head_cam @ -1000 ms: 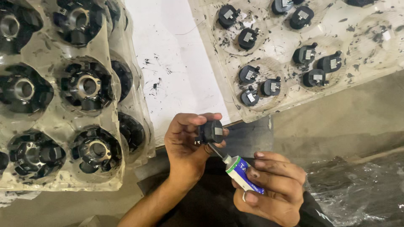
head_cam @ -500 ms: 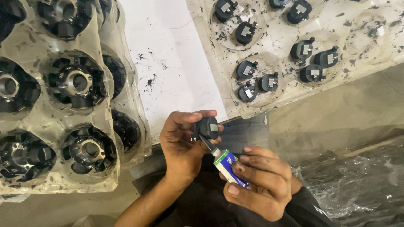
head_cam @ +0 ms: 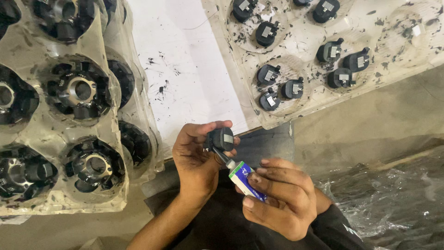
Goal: The person sits on the floor next to trays of small black plastic rotor components and applies adhesive from a squeeze tube to each part, then places the treated part back into the tray. Around the middle of the episode they wipe the tube and nozzle with a cloth before resuming applying adhesive to more parts.
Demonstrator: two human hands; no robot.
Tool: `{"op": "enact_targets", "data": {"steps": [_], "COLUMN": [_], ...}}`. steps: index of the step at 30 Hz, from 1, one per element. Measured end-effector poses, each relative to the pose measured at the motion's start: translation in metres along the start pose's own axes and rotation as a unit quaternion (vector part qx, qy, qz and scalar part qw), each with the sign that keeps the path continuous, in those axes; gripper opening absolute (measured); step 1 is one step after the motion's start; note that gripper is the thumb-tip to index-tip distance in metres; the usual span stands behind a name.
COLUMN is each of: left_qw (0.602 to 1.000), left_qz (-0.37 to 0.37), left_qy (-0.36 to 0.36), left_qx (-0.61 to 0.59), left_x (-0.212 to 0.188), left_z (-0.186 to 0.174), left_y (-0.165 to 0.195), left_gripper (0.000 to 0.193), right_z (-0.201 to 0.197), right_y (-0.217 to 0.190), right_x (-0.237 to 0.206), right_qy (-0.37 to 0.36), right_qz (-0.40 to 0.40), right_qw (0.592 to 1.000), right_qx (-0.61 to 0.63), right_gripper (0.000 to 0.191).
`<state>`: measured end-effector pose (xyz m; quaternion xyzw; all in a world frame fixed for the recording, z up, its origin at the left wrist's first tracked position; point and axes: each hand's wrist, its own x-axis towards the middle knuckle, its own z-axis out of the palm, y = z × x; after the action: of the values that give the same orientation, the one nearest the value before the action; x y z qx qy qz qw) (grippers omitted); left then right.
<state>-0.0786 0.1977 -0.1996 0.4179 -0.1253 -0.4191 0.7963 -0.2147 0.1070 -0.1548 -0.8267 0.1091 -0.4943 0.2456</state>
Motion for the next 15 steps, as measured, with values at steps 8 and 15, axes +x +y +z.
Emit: {"op": "enact_targets", "data": {"steps": [8, 15], "left_qw": [0.983, 0.773], "left_qz": [-0.007, 0.183], "left_qy": [-0.033, -0.221], "left_qx": [0.179, 0.566], "left_x": [-0.003, 0.064], "left_z": [0.016, 0.050], "left_y": [0.070, 0.154], "left_gripper": [0.053, 0.038], "right_z": [0.000, -0.021], "right_y": [0.011, 0.057], "right_x": [-0.018, -0.032], "right_qy": [0.282, 0.259], "right_qz": [0.107, 0.187], "right_qw": [0.950, 0.938], "right_qx": [0.076, 0.135], "right_gripper": [0.028, 0.035]}}
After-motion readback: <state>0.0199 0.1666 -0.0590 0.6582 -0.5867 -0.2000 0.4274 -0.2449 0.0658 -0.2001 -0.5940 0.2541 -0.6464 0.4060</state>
